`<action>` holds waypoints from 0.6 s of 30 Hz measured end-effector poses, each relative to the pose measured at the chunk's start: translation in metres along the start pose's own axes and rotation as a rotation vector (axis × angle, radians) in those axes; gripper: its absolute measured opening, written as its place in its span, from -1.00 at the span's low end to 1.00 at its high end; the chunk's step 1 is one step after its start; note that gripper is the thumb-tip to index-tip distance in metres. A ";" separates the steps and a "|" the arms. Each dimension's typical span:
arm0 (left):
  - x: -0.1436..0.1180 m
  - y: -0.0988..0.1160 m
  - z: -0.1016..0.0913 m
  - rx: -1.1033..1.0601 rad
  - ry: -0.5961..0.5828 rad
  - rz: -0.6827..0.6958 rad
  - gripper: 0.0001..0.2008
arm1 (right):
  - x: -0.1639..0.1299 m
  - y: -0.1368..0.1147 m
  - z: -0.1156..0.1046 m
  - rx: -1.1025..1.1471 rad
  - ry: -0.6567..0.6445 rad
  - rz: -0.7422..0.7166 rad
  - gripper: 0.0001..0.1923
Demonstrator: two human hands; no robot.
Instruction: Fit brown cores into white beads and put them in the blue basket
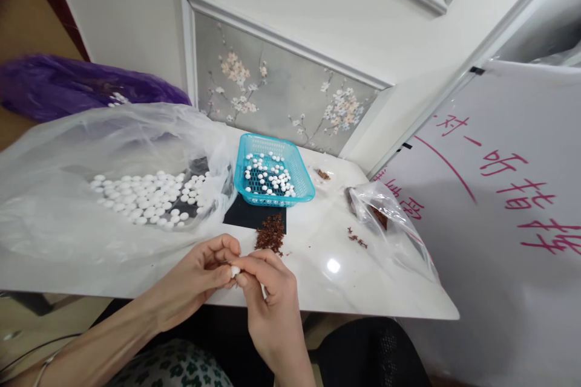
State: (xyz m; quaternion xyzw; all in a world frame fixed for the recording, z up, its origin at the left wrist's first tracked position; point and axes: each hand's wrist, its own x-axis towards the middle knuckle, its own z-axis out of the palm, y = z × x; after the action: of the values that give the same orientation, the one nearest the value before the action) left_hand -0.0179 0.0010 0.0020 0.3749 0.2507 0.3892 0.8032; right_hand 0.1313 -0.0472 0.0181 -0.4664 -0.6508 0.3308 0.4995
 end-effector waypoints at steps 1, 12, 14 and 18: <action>0.000 0.000 0.000 0.005 0.002 -0.005 -0.74 | 0.000 0.000 0.001 -0.016 0.013 -0.005 -0.74; 0.001 0.000 0.000 0.092 0.010 0.035 -0.76 | -0.001 0.001 0.007 0.009 0.073 -0.023 -0.78; 0.001 0.000 0.001 0.035 -0.006 0.022 -0.76 | -0.001 0.001 0.002 0.038 0.036 -0.011 -0.79; 0.001 0.001 0.002 -0.088 -0.025 -0.022 -0.81 | 0.000 0.001 -0.007 0.053 -0.016 0.020 -0.74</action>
State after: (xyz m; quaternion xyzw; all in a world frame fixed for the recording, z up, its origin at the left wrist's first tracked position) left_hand -0.0164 0.0010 0.0038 0.3412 0.2271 0.3862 0.8264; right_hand 0.1384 -0.0473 0.0187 -0.4567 -0.6412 0.3565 0.5032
